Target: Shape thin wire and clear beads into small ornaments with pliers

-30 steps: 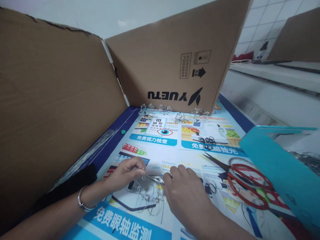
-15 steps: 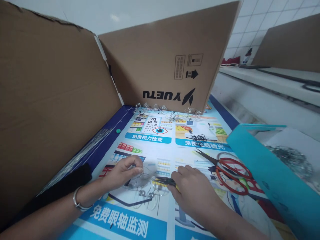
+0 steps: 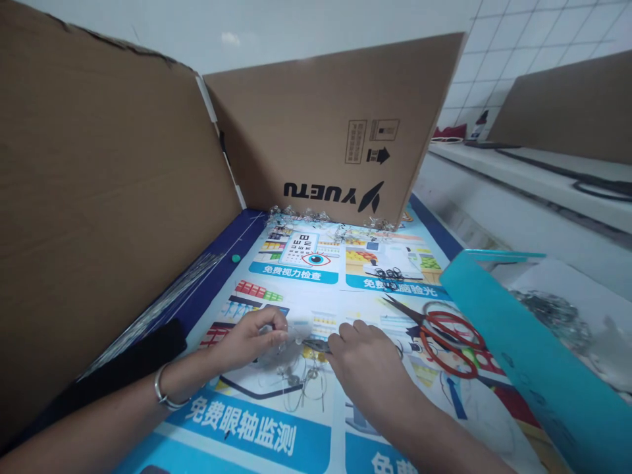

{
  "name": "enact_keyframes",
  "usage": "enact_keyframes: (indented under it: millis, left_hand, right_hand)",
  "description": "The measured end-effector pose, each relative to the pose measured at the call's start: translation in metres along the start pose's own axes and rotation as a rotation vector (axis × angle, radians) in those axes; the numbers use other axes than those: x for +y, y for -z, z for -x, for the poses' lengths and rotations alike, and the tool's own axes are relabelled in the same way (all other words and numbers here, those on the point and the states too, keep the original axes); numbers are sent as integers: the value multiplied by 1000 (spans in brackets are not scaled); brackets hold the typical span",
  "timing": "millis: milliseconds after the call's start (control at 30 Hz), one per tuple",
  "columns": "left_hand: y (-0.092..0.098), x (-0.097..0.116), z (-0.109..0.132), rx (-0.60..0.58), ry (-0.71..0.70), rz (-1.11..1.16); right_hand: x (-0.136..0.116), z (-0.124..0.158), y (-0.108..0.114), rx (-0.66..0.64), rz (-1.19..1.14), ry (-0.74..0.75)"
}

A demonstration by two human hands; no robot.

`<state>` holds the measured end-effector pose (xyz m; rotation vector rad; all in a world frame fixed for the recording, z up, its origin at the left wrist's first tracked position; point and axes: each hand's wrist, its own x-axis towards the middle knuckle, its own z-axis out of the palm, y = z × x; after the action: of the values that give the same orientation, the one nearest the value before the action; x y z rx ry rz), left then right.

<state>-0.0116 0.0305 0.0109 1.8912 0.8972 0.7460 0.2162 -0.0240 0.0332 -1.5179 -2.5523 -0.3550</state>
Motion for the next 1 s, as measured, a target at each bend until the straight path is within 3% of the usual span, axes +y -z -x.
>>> enact_keyframes:
  millis: [167,400,733,1000]
  left_hand:
    - [0,11,0,-10,23,1]
    - [-2,17,1,-30,8,15]
    - [-11,12,5,195,-138,-189]
    - [-11,10,2,184,-236,-420]
  right_hand:
    - [-3,4,-5,127,50,70]
    - [-10,6,-8,157,70,91]
    - [-16,9,-12,202,54,115]
    - [-19,11,-10,212,61,136]
